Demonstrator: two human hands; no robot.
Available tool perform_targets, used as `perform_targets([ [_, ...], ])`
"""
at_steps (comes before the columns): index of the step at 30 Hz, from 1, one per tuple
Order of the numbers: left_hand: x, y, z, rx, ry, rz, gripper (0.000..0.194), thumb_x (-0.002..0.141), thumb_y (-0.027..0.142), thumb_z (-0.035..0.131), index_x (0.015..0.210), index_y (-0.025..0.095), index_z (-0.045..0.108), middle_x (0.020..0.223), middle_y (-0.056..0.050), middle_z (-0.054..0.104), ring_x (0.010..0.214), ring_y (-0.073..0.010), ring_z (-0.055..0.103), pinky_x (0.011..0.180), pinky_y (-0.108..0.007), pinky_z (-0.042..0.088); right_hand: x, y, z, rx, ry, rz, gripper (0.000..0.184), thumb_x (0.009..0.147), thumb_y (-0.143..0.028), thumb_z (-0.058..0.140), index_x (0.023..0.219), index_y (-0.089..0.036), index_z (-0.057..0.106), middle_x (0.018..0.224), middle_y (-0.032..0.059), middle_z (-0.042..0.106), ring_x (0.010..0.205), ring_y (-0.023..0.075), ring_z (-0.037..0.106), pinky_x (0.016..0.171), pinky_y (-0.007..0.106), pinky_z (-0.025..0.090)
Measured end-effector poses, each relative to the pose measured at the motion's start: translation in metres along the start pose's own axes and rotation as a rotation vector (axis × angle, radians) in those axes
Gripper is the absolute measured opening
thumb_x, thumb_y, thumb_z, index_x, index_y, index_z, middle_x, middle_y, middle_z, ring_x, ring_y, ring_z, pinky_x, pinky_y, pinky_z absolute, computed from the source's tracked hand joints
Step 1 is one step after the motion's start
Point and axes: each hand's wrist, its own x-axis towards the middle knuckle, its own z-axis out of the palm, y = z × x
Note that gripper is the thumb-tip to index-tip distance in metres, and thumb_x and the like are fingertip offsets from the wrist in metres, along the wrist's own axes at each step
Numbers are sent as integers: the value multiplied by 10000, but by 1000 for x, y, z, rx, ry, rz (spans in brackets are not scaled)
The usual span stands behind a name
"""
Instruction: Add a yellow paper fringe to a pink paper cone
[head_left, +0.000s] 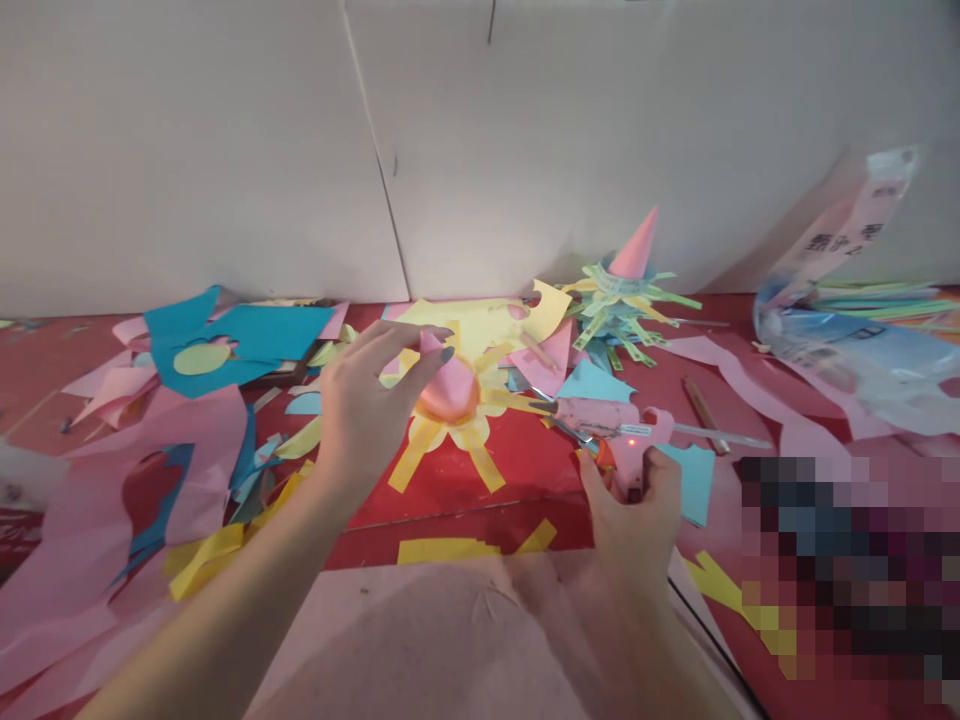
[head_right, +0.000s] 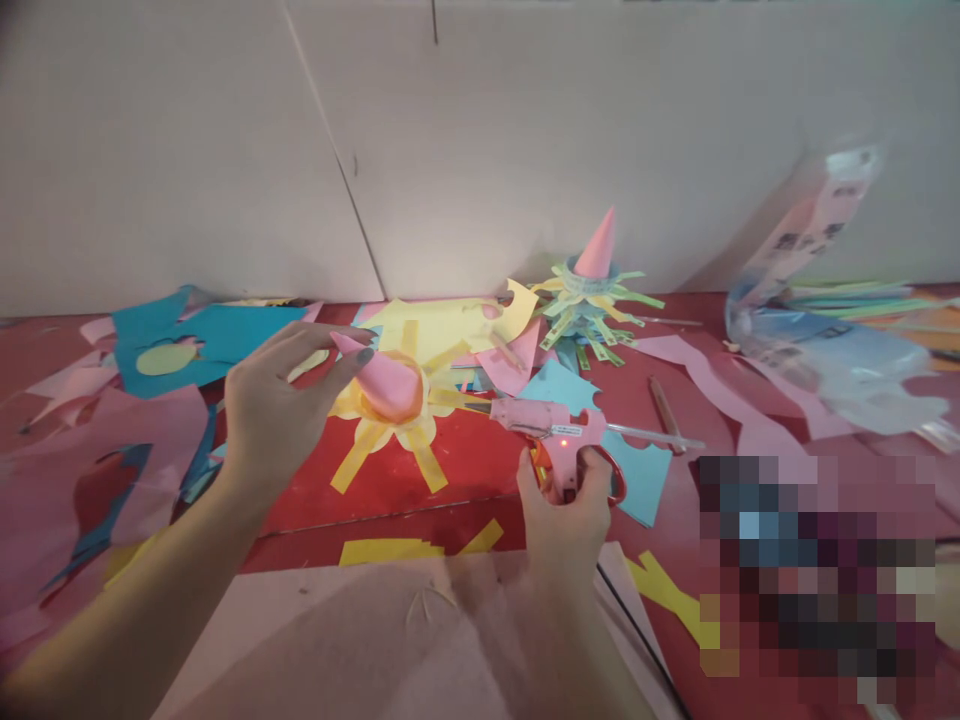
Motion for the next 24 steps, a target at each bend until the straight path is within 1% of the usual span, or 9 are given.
perform_targets([
  [3,-1,-3,4,-6,-46,-11,79,802,232,571,824,220,646,916,14,681,862,-141,615,806,-275,473,1,2,-2,-16,-12,-23,495,592,-407,715,976,-183,497,717,-28,471,579,103,472,560,229,464],
  [8,-14,-25,24,-81,-222,-106,68,793,229,569,780,198,629,931,-10,684,884,-160,616,827,-294,462,-1,2,-3,-115,-76,21,518,579,-455,701,975,-180,512,727,-12,511,590,124,510,574,256,473],
  [11,-21,-36,31,-95,-259,-168,61,788,238,575,793,204,626,949,-15,676,901,-170,614,844,-316,456,-4,-2,-2,-126,-127,48,522,585,-472,679,985,-184,505,770,7,543,622,139,537,586,262,477],
  [13,-24,-39,31,-80,-233,-170,143,783,260,590,919,226,616,1006,-18,656,942,-173,601,860,-327,450,-5,-5,-1,-133,-149,72,519,585,-473,669,988,-190,505,817,23,564,645,149,555,597,267,481],
  [16,-30,-42,26,-28,-95,-98,307,794,276,589,1096,244,542,1061,-31,616,964,-163,578,848,-319,451,-6,-6,-1,-194,-153,89,536,566,-473,665,998,-191,518,855,43,584,651,165,572,605,284,482],
  [18,-38,-47,22,31,-14,-18,257,808,250,577,1061,225,543,1005,-34,617,917,-152,577,805,-297,455,-6,-4,0,-260,-156,79,557,561,-479,659,1015,-185,526,858,52,594,650,176,577,608,298,478],
  [19,-43,-50,22,68,-1,32,204,813,234,572,1014,214,554,959,-32,623,888,-149,576,781,-288,452,-5,-3,0,-296,-163,65,567,564,-483,653,1027,-181,527,855,56,598,657,183,579,615,304,475],
  [21,-55,-60,22,145,-49,158,117,814,214,574,930,202,566,902,-27,640,861,-153,576,746,-282,434,-4,0,1,-357,-191,33,575,581,-490,637,1050,-178,523,845,55,608,678,195,584,635,313,467],
  [24,-69,-74,24,203,-206,341,70,830,211,559,896,203,582,869,-13,668,814,-147,589,704,-279,401,-3,3,0,-417,-240,-5,558,613,-495,609,1066,-183,513,844,51,616,688,196,586,640,310,455],
])
